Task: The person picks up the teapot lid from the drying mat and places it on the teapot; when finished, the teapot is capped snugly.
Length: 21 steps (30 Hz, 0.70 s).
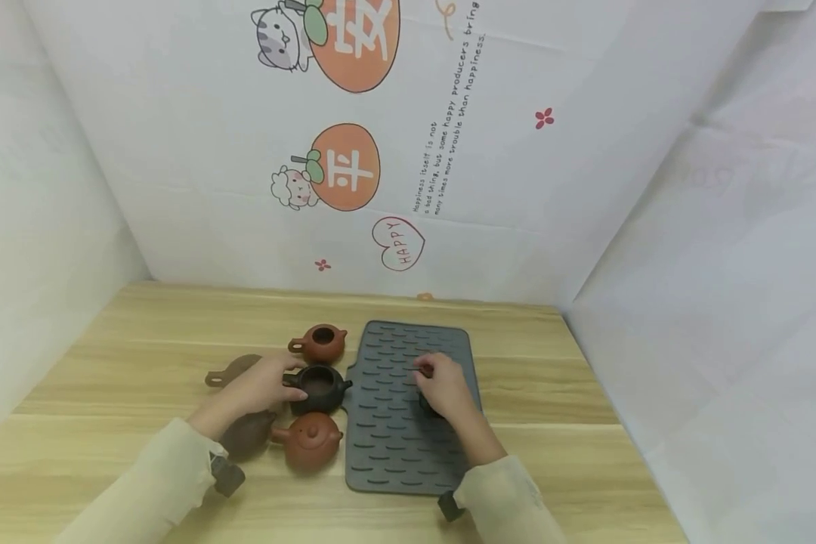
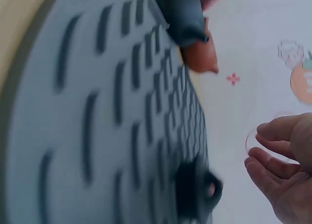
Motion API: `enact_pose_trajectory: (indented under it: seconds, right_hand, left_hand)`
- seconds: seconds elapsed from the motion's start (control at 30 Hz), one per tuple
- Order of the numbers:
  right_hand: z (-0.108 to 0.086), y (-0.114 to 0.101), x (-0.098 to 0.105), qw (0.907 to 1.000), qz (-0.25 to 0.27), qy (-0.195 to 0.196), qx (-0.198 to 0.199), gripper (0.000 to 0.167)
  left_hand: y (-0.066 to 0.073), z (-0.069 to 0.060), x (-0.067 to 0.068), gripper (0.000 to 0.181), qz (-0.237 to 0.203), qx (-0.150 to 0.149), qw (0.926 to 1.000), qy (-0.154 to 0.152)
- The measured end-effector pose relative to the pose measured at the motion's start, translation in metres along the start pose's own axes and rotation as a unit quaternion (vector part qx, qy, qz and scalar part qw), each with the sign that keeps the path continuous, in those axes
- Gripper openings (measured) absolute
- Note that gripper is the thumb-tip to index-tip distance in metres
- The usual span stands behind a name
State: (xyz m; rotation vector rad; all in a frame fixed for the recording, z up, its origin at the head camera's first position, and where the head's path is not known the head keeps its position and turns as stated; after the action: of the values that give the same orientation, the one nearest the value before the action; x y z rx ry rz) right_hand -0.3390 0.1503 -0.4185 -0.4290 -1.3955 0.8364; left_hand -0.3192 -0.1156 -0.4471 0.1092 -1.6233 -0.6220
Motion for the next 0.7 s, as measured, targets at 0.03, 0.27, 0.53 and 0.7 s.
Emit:
enact_pose_trajectory:
  seconds: [0.03,0.27,0.53,0.7]
  right_hand:
    - [-0.002,0.006,0.003,1.0000,0.001,0.002,-0.005,0.017]
    - [-0.010,0.043,0.015,0.9992,-0.001,-0.004,-0.040,0.013]
    - [-0.019,0.051,0.012,0.9981,-0.019,-0.040,-0.043,0.010]
    - [-0.022,0.053,0.010,0.9982,-0.020,-0.039,-0.041,0.007]
  left_hand:
    - [0.000,0.000,0.000,0.052,0.000,0.002,1.0000,0.002]
    - [0.000,0.000,-0.001,0.052,0.001,0.007,1.0000,0.004]
    - [-0.002,-0.001,-0.002,0.052,-0.005,0.017,0.9998,0.006]
    - [-0.002,-0.001,-0.002,0.051,-0.005,0.014,0.9999,0.009]
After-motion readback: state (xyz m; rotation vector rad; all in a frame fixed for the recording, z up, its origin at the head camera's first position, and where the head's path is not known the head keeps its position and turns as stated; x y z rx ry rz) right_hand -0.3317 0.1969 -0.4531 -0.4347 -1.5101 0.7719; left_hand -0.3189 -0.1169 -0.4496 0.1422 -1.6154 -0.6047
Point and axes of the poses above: each hand's wrist, its own z-axis towards the middle knuckle, its own x-axis out of the back of the hand, y = z × x, the point moved 10 cm from there along z, towards the middle knuckle, and after that the axes turned 9 degrees about z, right-handed, at the moved point
